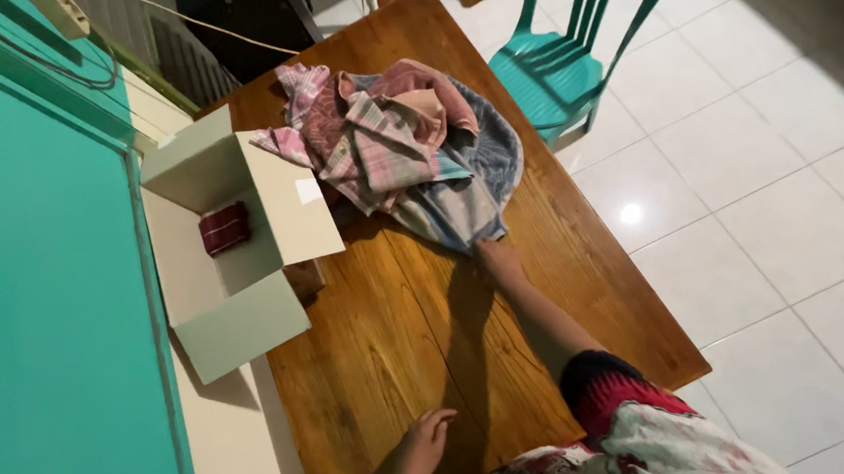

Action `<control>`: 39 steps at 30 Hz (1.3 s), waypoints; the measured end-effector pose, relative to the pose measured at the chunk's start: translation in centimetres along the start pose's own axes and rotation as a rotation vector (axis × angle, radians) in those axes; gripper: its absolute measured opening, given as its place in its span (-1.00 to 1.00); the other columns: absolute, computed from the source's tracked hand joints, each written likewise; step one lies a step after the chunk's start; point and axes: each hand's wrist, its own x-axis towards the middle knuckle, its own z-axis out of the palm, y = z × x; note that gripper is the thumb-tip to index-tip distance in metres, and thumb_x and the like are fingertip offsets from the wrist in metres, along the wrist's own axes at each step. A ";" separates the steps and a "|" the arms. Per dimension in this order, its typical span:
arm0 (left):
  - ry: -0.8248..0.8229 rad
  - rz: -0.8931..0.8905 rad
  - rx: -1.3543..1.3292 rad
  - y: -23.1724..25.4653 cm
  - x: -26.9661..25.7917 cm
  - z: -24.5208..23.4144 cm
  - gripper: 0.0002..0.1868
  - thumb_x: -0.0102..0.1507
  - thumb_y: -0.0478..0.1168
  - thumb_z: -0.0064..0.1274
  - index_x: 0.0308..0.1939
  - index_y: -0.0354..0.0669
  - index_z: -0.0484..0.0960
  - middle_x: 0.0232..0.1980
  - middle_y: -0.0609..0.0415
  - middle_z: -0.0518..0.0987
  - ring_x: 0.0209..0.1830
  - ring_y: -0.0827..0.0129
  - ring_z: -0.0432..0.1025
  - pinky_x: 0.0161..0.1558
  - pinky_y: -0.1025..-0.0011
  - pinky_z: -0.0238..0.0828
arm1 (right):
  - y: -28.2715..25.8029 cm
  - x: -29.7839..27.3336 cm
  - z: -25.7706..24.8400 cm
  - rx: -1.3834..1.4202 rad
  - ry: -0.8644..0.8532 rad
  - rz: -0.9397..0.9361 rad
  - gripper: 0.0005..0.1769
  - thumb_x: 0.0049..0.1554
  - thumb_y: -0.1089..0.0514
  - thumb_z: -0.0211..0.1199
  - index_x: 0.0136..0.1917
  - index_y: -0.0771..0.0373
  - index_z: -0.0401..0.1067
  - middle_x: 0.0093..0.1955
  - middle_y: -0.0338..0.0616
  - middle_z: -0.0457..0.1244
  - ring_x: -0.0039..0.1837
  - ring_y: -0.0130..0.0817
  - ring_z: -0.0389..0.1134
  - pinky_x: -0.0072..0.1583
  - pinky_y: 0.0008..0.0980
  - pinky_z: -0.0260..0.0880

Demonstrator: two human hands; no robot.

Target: The person folds two towels on a wooden table. They first fold a maroon and white striped towel, then place it into a cardboard box. Next, they fold a pink and gray plaid towel and place it into the same box.

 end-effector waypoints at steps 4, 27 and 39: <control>0.187 0.087 -0.168 -5.3 0.4 -0.7 -0.71 0.42 -0.18 -0.12 0.17 -0.07 0.57 0.12 0.03 0.65 0.09 0.23 0.56 0.12 0.33 0.49 | -4.2 -1.0 -1.8 0.127 -0.021 -0.094 -0.83 0.22 0.11 0.05 0.06 0.10 0.40 0.06 0.05 0.31 0.01 0.13 0.40 -0.06 0.13 0.37; 0.301 0.499 -0.423 -7.3 16.4 -0.8 -0.74 0.39 -0.31 -0.02 0.14 -0.17 0.62 0.05 0.02 0.69 0.03 0.33 0.58 0.07 0.39 0.51 | 1.1 -5.6 -1.8 -0.057 -0.563 0.070 -0.64 0.18 -0.20 0.22 0.15 -0.03 0.49 -0.04 0.00 0.41 0.02 0.02 0.43 0.04 -0.01 0.40; 0.290 0.377 -0.623 -9.4 13.7 0.4 -0.70 0.41 -0.23 -0.01 0.20 -0.22 0.58 0.09 0.04 0.67 0.08 0.33 0.53 0.11 0.35 0.44 | -10.2 -2.0 -4.7 0.711 0.295 -0.486 0.37 0.10 0.12 0.57 0.71 0.12 -0.49 0.72 0.15 -0.39 0.62 0.10 0.02 0.42 -0.10 0.40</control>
